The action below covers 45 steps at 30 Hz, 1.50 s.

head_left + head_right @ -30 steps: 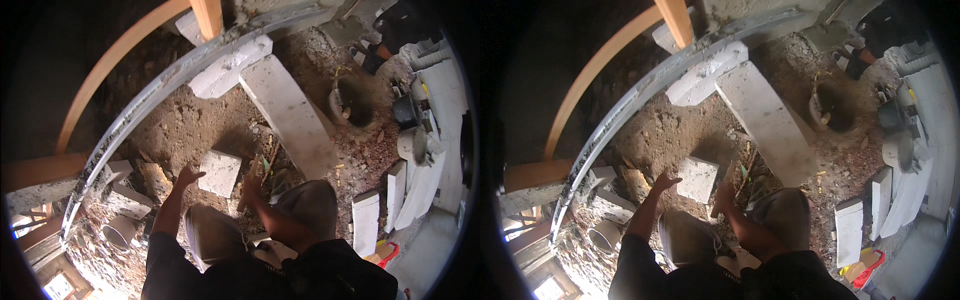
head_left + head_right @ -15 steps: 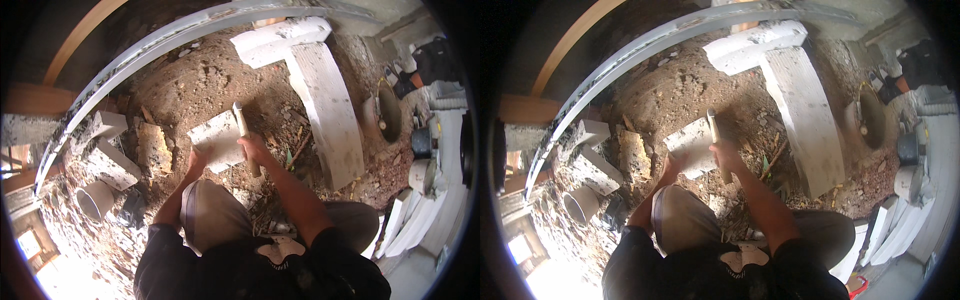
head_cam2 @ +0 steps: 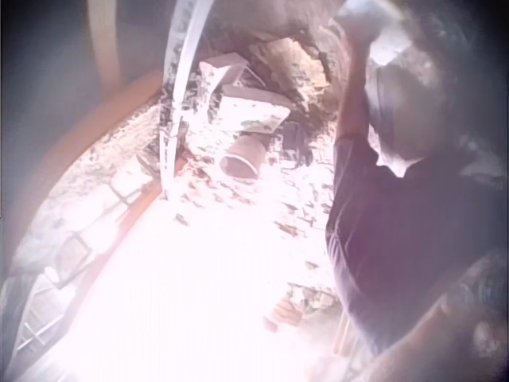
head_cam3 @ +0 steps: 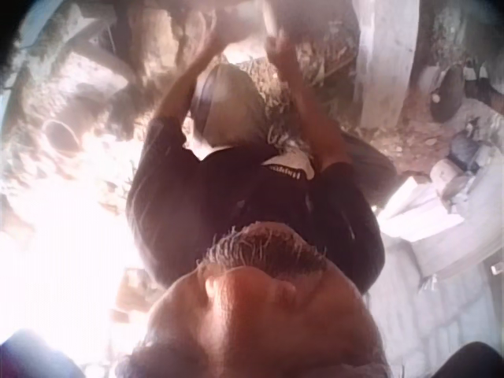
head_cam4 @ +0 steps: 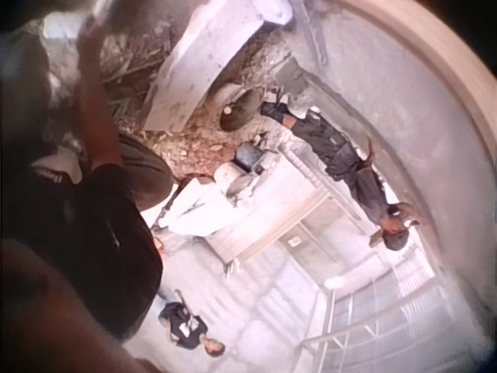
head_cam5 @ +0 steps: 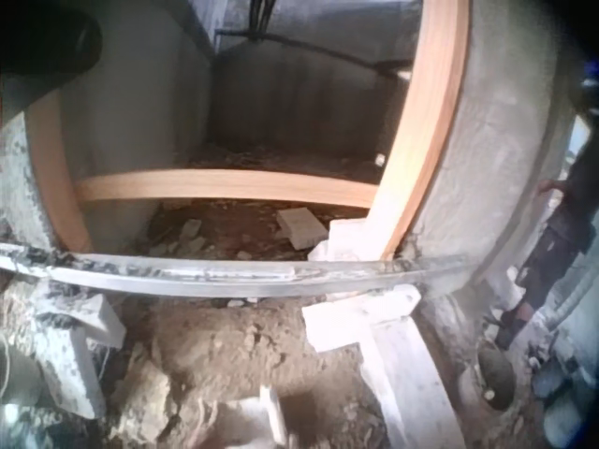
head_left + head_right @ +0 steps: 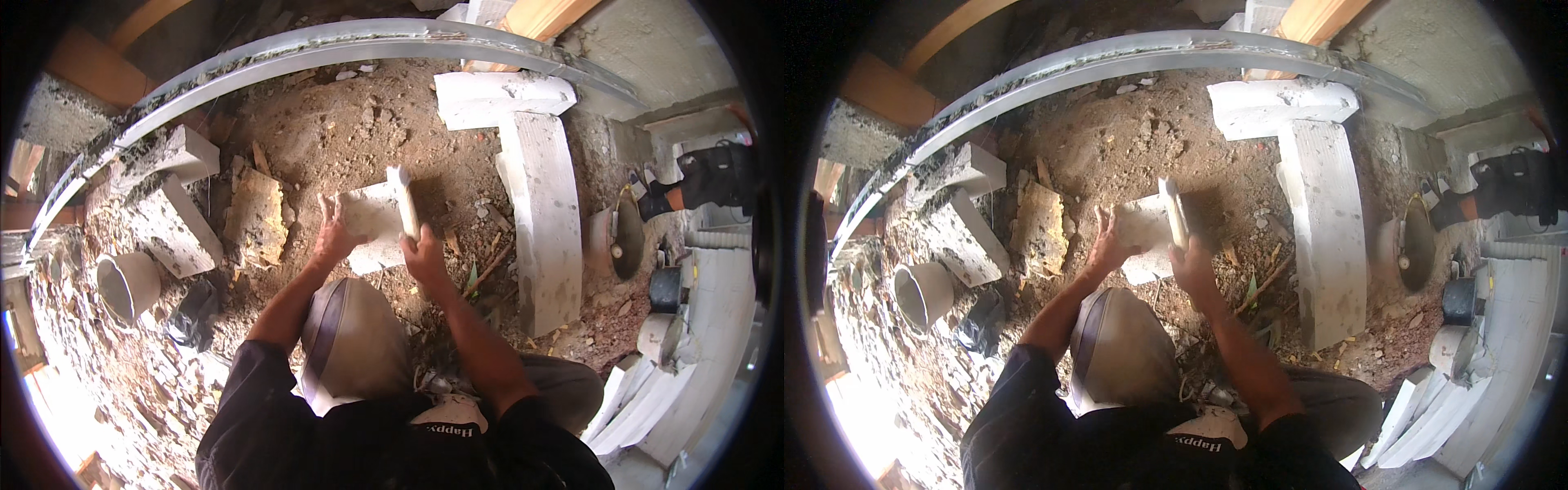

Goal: The person breaks a white block with a hammer, scoops mortar from a bucket with a trowel, and applies it to a metal track. The person then places the block into the track and taps it into position.

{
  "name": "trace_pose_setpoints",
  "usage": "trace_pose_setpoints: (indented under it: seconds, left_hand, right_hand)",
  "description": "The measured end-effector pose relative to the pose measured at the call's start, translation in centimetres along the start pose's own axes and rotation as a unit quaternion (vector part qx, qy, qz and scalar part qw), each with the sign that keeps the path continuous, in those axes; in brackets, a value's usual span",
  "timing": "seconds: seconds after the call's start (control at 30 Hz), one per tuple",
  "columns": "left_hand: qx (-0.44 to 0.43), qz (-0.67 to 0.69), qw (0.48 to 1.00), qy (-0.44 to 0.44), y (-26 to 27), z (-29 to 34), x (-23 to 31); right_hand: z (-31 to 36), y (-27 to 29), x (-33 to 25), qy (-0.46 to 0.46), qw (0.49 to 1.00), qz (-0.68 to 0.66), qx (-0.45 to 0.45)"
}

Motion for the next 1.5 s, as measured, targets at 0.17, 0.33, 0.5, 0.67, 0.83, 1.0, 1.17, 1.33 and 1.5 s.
trace_pose_setpoints:
  seconds: [0.17,0.33,0.5,0.67,0.83,1.0,1.17,1.33,1.5]
  left_hand:
    - [-0.062,0.103,0.991,0.053,1.6,1.5,1.1]
    - [-0.146,-0.008,0.989,-0.015,1.9,1.2,2.2]
    - [-0.069,0.044,0.997,0.0,0.5,0.3,1.0]
    - [-0.08,0.09,0.991,0.054,0.4,0.8,0.5]
    - [-0.078,0.137,0.983,0.089,1.2,-0.2,0.2]
    - [-0.05,0.138,0.985,0.086,-0.6,0.4,-0.2]
    - [-0.072,0.078,0.994,0.038,-1.3,-0.4,-0.2]
    - [-0.036,0.141,0.985,0.09,-1.8,-0.2,-1.2]
    - [-0.031,0.084,0.995,0.049,-0.5,0.2,0.3]
  right_hand:
    - [-0.9,2.3,-4.0,0.21,0.959,-0.164,0.098]
    - [-1.0,-1.6,0.1,-0.024,0.995,0.077,-0.066]
    - [-0.7,0.3,-2.3,0.021,1.0,-0.017,-0.01]
    - [1.5,2.1,-3.7,0.186,0.951,-0.226,0.099]
    - [1.4,0.4,-1.2,0.067,0.996,0.056,-0.009]
    - [3.7,4.2,-3.3,0.187,0.964,-0.129,0.139]
    - [5.2,1.5,-0.2,-0.049,0.988,0.137,-0.057]
    - [6.4,3.5,-0.9,0.091,0.993,-0.003,0.08]
    - [8.6,1.6,0.4,-0.034,0.994,0.09,-0.046]
Point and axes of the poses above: each hand's wrist, its own z-axis away from the middle knuckle, its own y-axis out of the back of the hand, x = y × z, the point moved 6 cm from there along -z, towards the middle knuckle, and after that the axes turned 9 degrees about -z, right-handed, at the moved point
